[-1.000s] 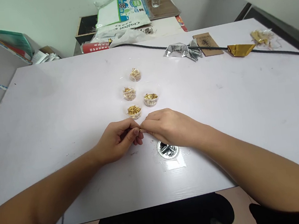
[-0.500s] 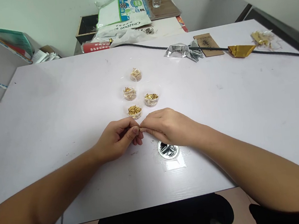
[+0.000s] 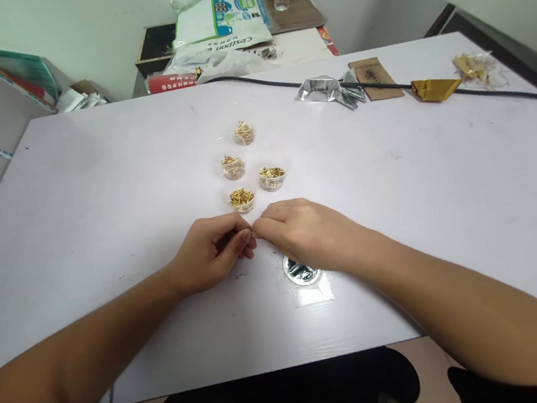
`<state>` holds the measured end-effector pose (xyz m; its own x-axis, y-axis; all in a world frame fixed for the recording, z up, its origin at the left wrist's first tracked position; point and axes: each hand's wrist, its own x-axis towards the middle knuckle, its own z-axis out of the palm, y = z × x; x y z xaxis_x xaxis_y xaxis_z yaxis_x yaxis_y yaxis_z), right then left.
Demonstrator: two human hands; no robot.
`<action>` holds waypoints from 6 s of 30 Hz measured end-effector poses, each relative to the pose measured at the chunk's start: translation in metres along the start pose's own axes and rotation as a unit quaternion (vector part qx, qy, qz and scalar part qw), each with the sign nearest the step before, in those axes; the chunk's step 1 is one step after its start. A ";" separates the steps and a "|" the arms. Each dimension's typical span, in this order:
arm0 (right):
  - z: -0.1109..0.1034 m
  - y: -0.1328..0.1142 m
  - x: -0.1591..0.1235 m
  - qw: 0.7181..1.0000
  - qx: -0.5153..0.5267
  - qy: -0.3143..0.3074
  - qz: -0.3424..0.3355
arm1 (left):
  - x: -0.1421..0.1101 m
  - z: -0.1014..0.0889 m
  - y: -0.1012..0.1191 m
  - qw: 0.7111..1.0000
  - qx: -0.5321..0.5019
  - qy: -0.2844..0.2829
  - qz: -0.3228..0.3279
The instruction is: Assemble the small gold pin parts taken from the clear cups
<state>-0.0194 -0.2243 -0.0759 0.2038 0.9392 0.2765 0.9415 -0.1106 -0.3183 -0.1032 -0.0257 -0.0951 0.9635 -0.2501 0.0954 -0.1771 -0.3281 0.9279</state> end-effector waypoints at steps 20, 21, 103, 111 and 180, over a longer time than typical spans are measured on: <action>-0.001 0.001 0.002 0.998 -0.051 0.015 -0.038 | 0.001 0.001 -0.001 1.000 -0.013 -0.003 -0.001; -0.001 0.002 0.002 0.997 -0.053 0.026 -0.041 | 0.001 0.001 -0.001 1.000 -0.021 -0.002 -0.005; -0.004 0.007 0.002 0.990 0.124 0.040 -0.047 | 0.007 -0.004 -0.002 0.952 -0.291 -0.079 -0.055; -0.008 0.007 0.001 0.995 0.090 0.027 -0.045 | 0.006 -0.004 -0.001 0.962 -0.258 -0.073 -0.053; 0.015 -0.014 0.009 0.984 0.081 0.160 0.017 | -0.001 0.008 0.001 0.986 -0.146 0.084 -0.015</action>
<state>-0.0350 -0.2099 -0.0826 0.3328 0.7823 0.5265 0.8828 -0.0623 -0.4656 -0.1058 -0.0327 -0.0974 0.9913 -0.0826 0.1026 -0.1070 -0.0517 0.9929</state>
